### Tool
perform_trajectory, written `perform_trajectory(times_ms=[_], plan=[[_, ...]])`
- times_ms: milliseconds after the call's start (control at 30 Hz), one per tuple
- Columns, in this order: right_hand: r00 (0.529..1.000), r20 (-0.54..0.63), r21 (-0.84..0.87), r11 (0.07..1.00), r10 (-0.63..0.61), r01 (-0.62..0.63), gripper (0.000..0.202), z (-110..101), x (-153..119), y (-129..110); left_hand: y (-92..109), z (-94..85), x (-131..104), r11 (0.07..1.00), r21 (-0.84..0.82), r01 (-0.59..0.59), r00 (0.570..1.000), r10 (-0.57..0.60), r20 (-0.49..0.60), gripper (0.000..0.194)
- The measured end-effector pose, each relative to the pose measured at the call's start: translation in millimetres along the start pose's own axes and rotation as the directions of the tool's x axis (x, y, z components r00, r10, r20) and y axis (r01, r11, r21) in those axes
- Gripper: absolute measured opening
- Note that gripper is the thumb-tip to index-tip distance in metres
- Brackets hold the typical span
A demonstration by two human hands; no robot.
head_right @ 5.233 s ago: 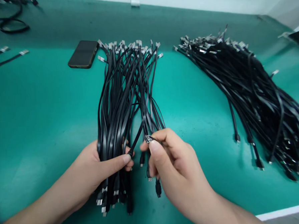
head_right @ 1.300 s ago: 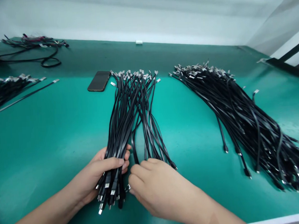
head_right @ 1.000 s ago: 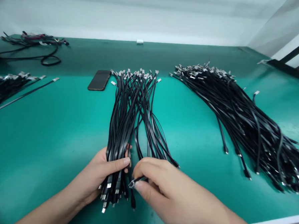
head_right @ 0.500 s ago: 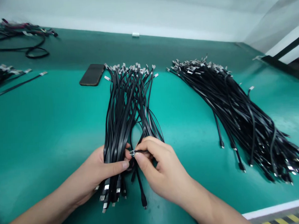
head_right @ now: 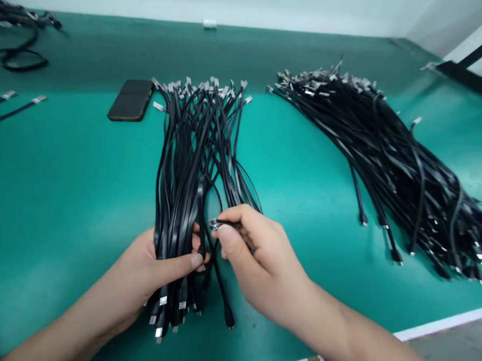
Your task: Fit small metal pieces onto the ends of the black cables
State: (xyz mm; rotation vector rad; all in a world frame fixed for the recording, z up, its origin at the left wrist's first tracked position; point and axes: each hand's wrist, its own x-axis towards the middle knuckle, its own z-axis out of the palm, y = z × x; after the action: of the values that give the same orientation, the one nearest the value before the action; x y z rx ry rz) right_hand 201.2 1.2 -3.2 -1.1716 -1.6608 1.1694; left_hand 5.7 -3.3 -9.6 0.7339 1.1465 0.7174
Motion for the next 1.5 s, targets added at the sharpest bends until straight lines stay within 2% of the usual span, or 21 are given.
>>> perform_trajectory(times_ms=[100, 300, 433, 500, 567, 633, 700, 733, 800, 833, 900, 967, 1033, 1167, 1333, 1500], plan=[[0.998, -0.022, -0.038, 0.997, 0.061, -0.062, 0.015, -5.6, -5.9, -1.5, -3.2, -0.2, 0.4, 1.0, -0.026, 0.001, 1.0, -0.002, -0.01, 0.027], [0.996, 0.049, -0.028, 0.997, -0.072, 0.073, 0.012, -4.9, -4.8, -3.2, -5.8, -1.7, 3.0, 0.999, -0.034, -0.008, 1.0, 0.007, -0.016, 0.027], [0.978, -0.093, -0.112, 0.978, -0.187, 0.176, 0.013, -6.1, -8.2, -5.2, -4.4, -3.6, 2.4, 1.0, -0.02, 0.005, 1.0, -0.005, 0.008, 0.027], [0.943, -0.194, -0.157, 0.957, -0.271, 0.243, 0.015, -9.5, -13.4, -7.4, -3.0, -3.3, 1.2, 0.998, -0.056, 0.005, 1.0, -0.003, 0.029, 0.025], [0.911, -0.226, -0.184, 0.933, -0.346, 0.309, 0.017, -13.6, -17.9, -9.8, -1.0, -1.9, -0.2, 0.992, -0.123, 0.007, 0.999, -0.003, 0.034, 0.025], [0.904, -0.114, -0.199, 0.901, -0.412, 0.386, 0.018, -16.2, -19.2, -11.8, 1.7, -0.1, -1.8, 0.985, -0.171, 0.013, 1.0, -0.009, 0.019, 0.025], [0.891, 0.119, -0.198, 0.869, -0.438, 0.454, 0.016, -15.1, -16.7, -13.2, 4.5, 1.1, -3.2, 0.983, -0.186, 0.017, 1.0, -0.016, 0.006, 0.022], [0.875, 0.249, -0.21, 0.859, -0.414, 0.466, 0.014, -13.2, -14.4, -13.6, 5.8, 1.3, -3.8, 0.981, -0.193, 0.014, 1.0, -0.015, -0.004, 0.02], [0.832, 0.476, -0.294, 0.84, -0.285, 0.455, 0.009, -7.8, -9.2, -13.7, 7.9, 0.7, -4.5, 0.978, -0.21, 0.014, 1.0, -0.018, -0.02, 0.018], [0.811, 0.547, -0.36, 0.817, -0.206, 0.45, 0.011, -5.2, -6.9, -13.3, 8.5, 0.0, -4.6, 0.975, -0.223, 0.013, 0.999, -0.02, -0.026, 0.018], [0.795, 0.603, -0.484, 0.763, -0.064, 0.428, 0.019, -1.9, -3.7, -12.0, 9.2, -1.6, -4.6, 0.968, -0.251, 0.012, 0.999, -0.019, -0.028, 0.023], [0.82, 0.573, -0.542, 0.755, 0.011, 0.369, 0.023, -2.7, -2.3, -10.8, 9.1, -2.7, -4.2, 0.965, -0.263, 0.013, 1.0, -0.02, -0.021, 0.027], [0.865, 0.498, -0.549, 0.795, 0.061, 0.26, 0.025, -6.1, -2.0, -10.6, 8.5, -3.0, -3.7, 0.968, -0.25, 0.013, 1.0, -0.018, -0.019, 0.032], [0.917, 0.391, -0.426, 0.899, 0.08, 0.103, 0.022, -10.9, -2.9, -13.2, 6.0, -3.4, -3.1, 0.975, -0.223, 0.009, 1.0, -0.011, -0.008, 0.036], [0.937, 0.348, -0.266, 0.963, 0.045, 0.053, 0.018, -7.2, -3.5, -13.5, 2.5, -6.0, -2.4, 0.977, -0.214, 0.015, 0.998, 0.0, 0.07, 0.027], [0.947, 0.321, -0.242, 0.967, 0.001, 0.081, 0.015, -5.9, -1.7, -11.4, 5.9, -0.8, -1.7, 0.977, -0.21, 0.048, 0.999, -0.052, -0.01, 0.019]])
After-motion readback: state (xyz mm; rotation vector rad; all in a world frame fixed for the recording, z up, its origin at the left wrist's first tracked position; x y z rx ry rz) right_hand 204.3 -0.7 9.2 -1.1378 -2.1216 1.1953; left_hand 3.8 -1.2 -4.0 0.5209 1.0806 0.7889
